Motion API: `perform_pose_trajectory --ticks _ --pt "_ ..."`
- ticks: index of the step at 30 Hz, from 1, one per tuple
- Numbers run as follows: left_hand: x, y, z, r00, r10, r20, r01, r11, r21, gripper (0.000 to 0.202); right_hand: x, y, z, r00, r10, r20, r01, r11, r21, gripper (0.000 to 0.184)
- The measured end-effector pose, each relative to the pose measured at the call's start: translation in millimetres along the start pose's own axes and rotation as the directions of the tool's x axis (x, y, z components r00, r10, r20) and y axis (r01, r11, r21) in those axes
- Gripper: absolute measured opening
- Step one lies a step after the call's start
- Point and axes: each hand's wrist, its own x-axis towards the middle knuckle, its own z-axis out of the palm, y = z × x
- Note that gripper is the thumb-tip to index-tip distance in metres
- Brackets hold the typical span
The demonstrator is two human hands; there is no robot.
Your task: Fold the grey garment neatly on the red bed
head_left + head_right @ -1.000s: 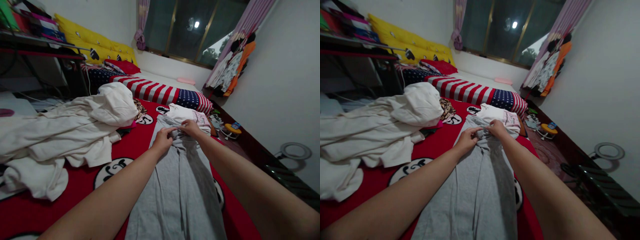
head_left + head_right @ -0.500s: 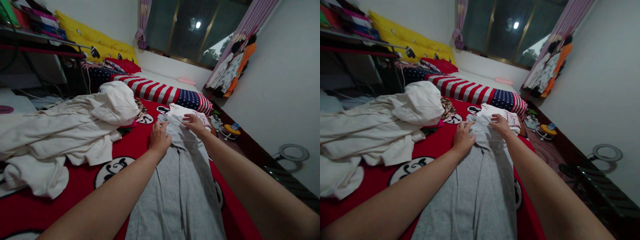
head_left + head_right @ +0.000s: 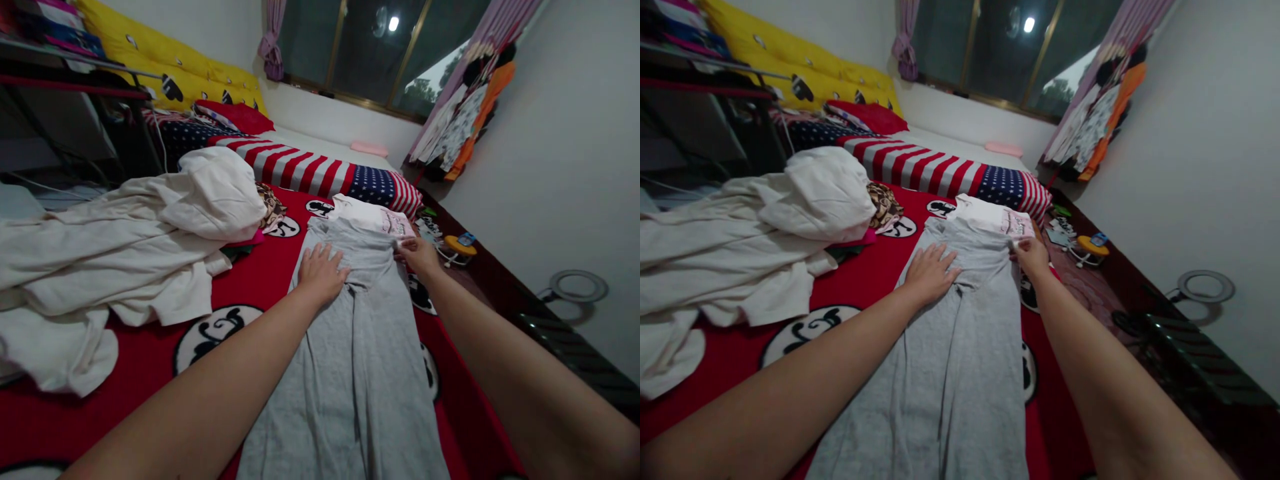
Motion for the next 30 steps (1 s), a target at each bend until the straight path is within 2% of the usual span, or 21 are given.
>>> perform_pose_trajectory --ticks 2,5,8,11,13,18,22,25,27,30 --pt "1 -1 -0.3 1.0 -0.007 0.023 0.007 1.0 0.012 0.056 -9 -1 8 0.999 -0.038 0.032 0.037 0.998 0.054 0.036" --pt "3 -4 -1.5 0.998 -0.008 0.056 0.006 1.0 0.028 0.057 -34 -5 6 0.991 -0.102 0.092 0.092 0.99 0.104 0.048" --pt "4 -6 -2.3 0.996 0.016 0.083 -0.02 0.999 0.048 0.06 -75 -6 -5 0.977 -0.188 0.104 0.189 0.982 0.007 0.056" --pt "4 -6 -2.1 0.995 0.025 0.095 -0.031 0.997 0.066 0.065 -128 -5 -17 0.923 -0.344 0.171 0.368 0.92 -0.138 0.044" --pt "3 -4 -2.0 0.996 0.005 0.09 -0.012 0.997 0.075 0.067 -166 -5 -24 0.886 -0.411 0.215 0.446 0.884 -0.144 0.036" --pt "-11 0 -5.2 0.998 0.009 0.069 -0.014 0.997 0.074 0.07 -247 -14 -48 0.844 -0.472 0.255 0.509 0.855 -0.101 0.031" --pt "-39 -7 -13.0 0.99 0.119 0.073 -0.123 0.991 0.054 0.065 -289 -15 -70 0.789 -0.537 0.299 0.571 0.82 -0.035 0.032" --pt "-71 -23 -27.3 0.967 0.235 0.099 -0.233 0.972 -0.036 0.06 -312 -15 -85 0.726 -0.572 0.382 0.61 0.792 0.025 0.039" --pt "-98 -37 -43.8 0.933 0.328 0.146 -0.306 0.939 -0.159 0.053 -324 -17 -94 0.684 -0.582 0.439 0.626 0.778 0.055 0.044" --pt "-140 -57 -77.2 0.839 0.479 0.259 -0.379 0.855 -0.355 0.041 -339 -24 -101 0.627 -0.603 0.494 0.656 0.75 0.082 0.057"
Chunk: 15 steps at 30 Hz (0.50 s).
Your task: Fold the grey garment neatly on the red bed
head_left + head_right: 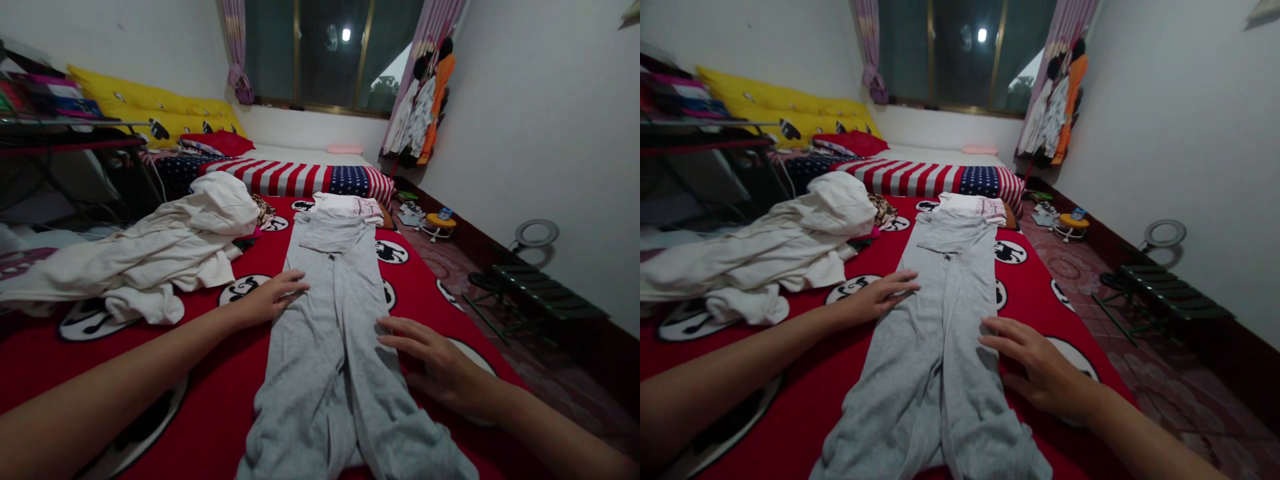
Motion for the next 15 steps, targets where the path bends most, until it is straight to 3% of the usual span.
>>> perform_pose_trajectory --ticks 4,6,8,11,15 --pt "-58 24 -18.4 0.972 0.06 0.227 -0.044 0.996 -0.077 0.035 5 -16 6 0.996 -0.079 0.041 0.079 0.997 0.015 0.064" --pt "-74 34 -19.0 0.956 0.081 0.282 -0.065 0.996 -0.063 0.045 13 -19 13 0.991 -0.106 0.079 0.103 0.994 0.035 0.06" --pt "-80 41 -14.1 0.953 0.127 0.274 -0.122 0.992 -0.036 0.047 22 -18 19 0.986 -0.12 0.117 0.114 0.992 0.063 0.053" --pt "-79 50 -5.7 0.953 0.215 0.216 -0.212 0.977 -0.038 0.024 35 -22 18 0.984 -0.098 0.145 0.077 0.986 0.145 0.043" --pt "-86 76 -9.2 0.942 0.277 0.192 -0.233 0.947 -0.223 0.022 35 -59 -5 0.983 0.047 0.179 -0.094 0.959 0.266 0.032"
